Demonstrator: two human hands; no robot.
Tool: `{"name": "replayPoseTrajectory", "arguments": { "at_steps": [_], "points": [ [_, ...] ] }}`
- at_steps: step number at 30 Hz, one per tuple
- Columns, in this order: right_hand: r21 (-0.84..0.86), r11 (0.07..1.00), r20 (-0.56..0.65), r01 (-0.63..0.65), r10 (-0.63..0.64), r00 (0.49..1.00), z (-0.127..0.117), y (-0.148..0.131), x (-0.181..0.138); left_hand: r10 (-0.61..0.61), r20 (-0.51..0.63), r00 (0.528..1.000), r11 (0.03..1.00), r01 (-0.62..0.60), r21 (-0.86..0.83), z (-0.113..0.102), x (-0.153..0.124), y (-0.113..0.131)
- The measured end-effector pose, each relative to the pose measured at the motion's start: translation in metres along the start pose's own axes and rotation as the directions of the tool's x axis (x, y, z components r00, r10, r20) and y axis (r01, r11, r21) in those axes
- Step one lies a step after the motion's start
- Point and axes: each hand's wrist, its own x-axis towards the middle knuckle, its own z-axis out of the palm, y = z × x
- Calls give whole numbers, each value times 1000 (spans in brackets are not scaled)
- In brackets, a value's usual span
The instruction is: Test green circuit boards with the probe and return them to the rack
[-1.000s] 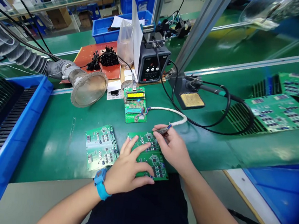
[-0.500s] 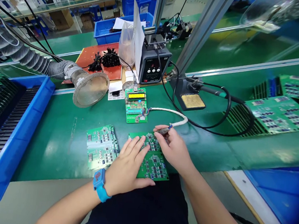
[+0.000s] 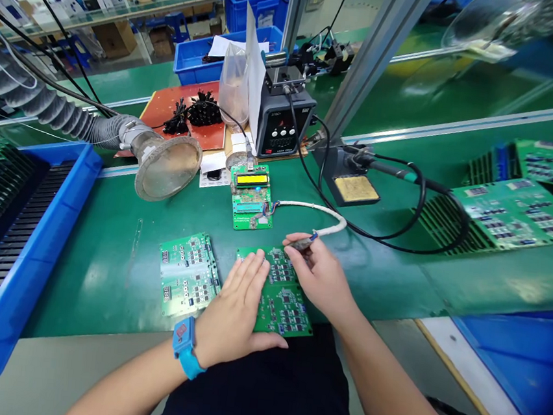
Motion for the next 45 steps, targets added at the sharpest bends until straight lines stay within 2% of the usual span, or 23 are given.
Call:
{"name": "replayPoseTrajectory", "arguments": {
  "at_steps": [19,23,26,30,33,38,45],
  "points": [
    [39,999,-5,-28,28,1000,2,2,1,-11,69,998,999,9,42,-2,1,-1],
    [127,991,-28,-50,54,998,-1,1,-5,-15,58,998,999,13,38,-3,1,1],
    [206,974,-37,-92,102,994,-8,-3,-24,-22,69,997,999,19,45,-3,2,2],
    [140,981,48,-132,126,991,-17,-3,-54,-26,95,995,998,20,64,-4,3,3],
    [94,987,66,-131,125,990,-19,1,-66,-34,102,994,997,26,76,-5,3,3],
    [34,994,62,-103,101,993,-19,1,-66,-29,103,994,998,23,60,-6,2,3],
    [-65,998,81,11,-6,997,-19,-3,-67,-42,99,994,997,36,62,-5,2,3]
  ]
}}
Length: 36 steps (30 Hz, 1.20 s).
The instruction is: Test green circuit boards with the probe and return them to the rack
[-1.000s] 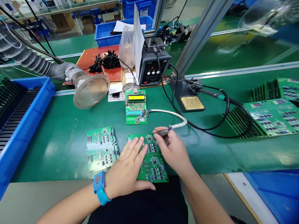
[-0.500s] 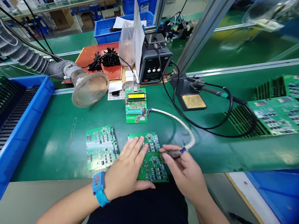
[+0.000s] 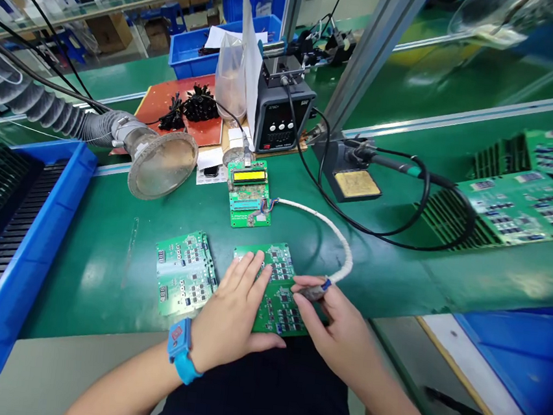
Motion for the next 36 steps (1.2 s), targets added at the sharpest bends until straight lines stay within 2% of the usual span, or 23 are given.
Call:
{"name": "replayPoseTrajectory", "arguments": {
  "at_steps": [7,15,18,22,25,36],
  "points": [
    [132,990,-80,-56,67,995,5,9,-4,3,1,1000,1000,-3,-12,0,0,0],
    [60,997,-26,-54,56,998,-1,4,1,0,7,1000,1000,0,9,0,0,0],
    [-27,1000,-35,8,-9,999,-2,-1,2,-5,16,1000,1000,5,24,-1,0,0],
    [-173,972,-69,158,-171,983,-1,-6,5,-8,28,1000,999,6,51,-1,1,1],
    [-192,957,-54,217,-231,972,0,-6,7,-11,33,999,998,9,62,-1,0,2],
    [-97,985,-59,139,-145,988,3,0,5,-17,39,999,995,13,103,-3,2,3]
  ]
}}
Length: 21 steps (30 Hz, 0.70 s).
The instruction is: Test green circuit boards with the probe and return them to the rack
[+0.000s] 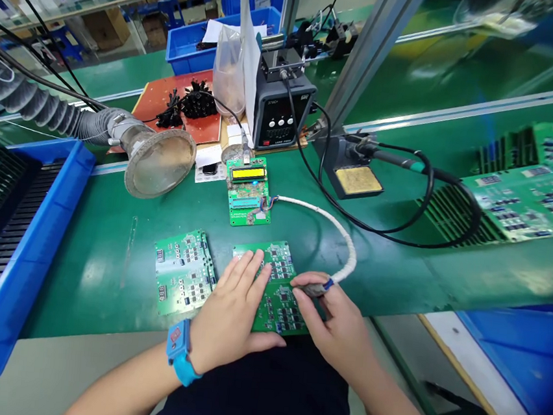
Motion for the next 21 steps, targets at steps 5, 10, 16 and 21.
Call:
{"name": "replayPoseTrajectory", "arguments": {
  "at_steps": [5,10,16,21],
  "points": [
    [15,1000,15,-13,12,1000,-2,1,-2,-4,18,1000,999,3,53,-2,1,1],
    [21,999,16,-30,29,999,-2,2,-3,2,49,999,999,-5,54,-8,1,2],
    [26,998,26,-54,54,998,-1,4,-5,-4,91,996,996,-4,86,-14,3,2],
    [13,999,15,-53,53,999,-1,2,-4,-8,79,997,994,0,106,-14,7,-3]
  ]
}}
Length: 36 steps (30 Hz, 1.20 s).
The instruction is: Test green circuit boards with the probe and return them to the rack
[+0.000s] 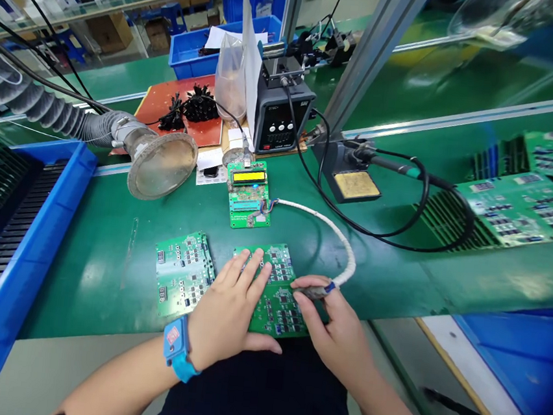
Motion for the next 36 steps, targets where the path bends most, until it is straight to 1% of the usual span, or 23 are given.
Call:
{"name": "replayPoseTrajectory", "arguments": {
  "at_steps": [7,12,15,24,27,31,36],
  "points": [
    [-14,1000,-1,1,-1,1000,-2,-1,0,-24,10,1000,998,24,-64,0,5,-6],
    [-11,1000,9,-11,12,1000,-2,-4,2,-57,56,997,992,63,-111,0,6,-5],
    [-9,1000,8,-22,22,1000,-2,-4,3,-68,62,996,989,76,-126,-3,7,-4],
    [12,1000,0,-15,15,1000,-3,-4,2,-96,131,987,992,107,-72,-13,11,2],
    [18,1000,-2,-19,19,1000,-2,-3,2,-100,120,988,991,109,-71,-12,11,2],
    [22,999,-2,-31,31,1000,-1,-2,2,-90,73,993,991,97,-96,-9,11,0],
    [23,999,-1,-37,37,999,-1,-3,3,-89,79,993,992,96,-88,-10,11,-1]
  ]
}}
